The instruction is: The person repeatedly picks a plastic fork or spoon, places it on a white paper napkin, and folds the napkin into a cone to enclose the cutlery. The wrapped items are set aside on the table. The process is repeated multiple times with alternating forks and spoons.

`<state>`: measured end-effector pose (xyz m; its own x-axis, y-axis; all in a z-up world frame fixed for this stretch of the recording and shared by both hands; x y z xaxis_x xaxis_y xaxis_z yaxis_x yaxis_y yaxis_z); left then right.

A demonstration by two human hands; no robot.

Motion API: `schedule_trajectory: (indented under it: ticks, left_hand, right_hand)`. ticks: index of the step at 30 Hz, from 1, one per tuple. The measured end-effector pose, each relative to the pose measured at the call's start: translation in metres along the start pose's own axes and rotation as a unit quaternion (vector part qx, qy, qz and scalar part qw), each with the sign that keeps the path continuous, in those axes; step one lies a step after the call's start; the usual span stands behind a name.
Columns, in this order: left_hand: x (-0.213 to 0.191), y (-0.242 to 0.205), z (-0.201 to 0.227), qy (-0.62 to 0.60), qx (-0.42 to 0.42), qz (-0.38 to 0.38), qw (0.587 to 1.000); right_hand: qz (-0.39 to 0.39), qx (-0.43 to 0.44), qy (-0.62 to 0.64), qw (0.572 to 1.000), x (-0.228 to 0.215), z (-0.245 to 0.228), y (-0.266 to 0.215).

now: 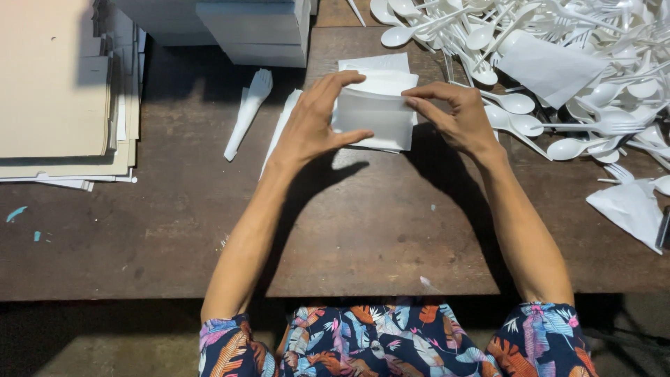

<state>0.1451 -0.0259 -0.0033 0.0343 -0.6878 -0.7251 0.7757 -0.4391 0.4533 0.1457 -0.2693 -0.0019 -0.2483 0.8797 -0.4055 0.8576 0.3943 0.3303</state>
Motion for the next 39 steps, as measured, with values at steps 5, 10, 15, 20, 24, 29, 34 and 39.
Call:
schedule_trajectory:
  ticks: [5, 10, 15, 20, 24, 29, 34, 39]
  left_hand:
    - [0.008, -0.006, 0.016, 0.207, 0.096, 0.084, 0.970]
    - [-0.008, -0.051, 0.073, 0.267, 0.206, 0.075, 0.938]
    - [0.055, -0.122, 0.063, 0.158, 0.214, -0.081, 0.961]
    - [0.047, -0.129, 0.081, 0.061, 0.178, -0.154, 0.970]
    - [0.057, -0.127, 0.080, 0.075, 0.172, -0.166, 0.968]
    - [0.055, -0.125, 0.080, 0.086, 0.173, -0.184, 0.964]
    - [0.065, -0.097, 0.078, 0.084, 0.196, -0.184, 0.959]
    - [0.121, -0.016, 0.079, 0.106, 0.226, -0.088, 0.964]
  right_hand:
    - [-0.017, -0.080, -0.027, 0.996, 0.000, -0.019, -0.015]
    - [-0.054, -0.107, -0.010, 0.993, 0.022, -0.033, -0.071]
    - [-0.139, -0.098, -0.040, 0.985, 0.047, -0.051, -0.119]
    - [-0.144, -0.051, -0.069, 0.986, 0.053, -0.051, -0.138]
    - [-0.078, -0.037, -0.067, 0.994, 0.041, -0.050, -0.146]
    - [0.013, -0.019, -0.077, 0.997, 0.004, -0.032, -0.149]
    - [0.105, -0.015, -0.161, 0.981, -0.059, 0.028, -0.158]
    - [0.140, 0.079, -0.398, 0.903, -0.113, 0.090, -0.160]
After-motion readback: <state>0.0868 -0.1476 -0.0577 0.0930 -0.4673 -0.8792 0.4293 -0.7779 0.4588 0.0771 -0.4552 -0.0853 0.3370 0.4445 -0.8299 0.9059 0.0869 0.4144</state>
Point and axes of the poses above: each hand's wrist, its own y-axis towards the middle knuckle, its own x-axis out of the palm, z = x × y, the point moved 5 cm from there along y, towards the middle knuckle, and after that the axes turned 11 degrees about y, right-handed, at the moved point
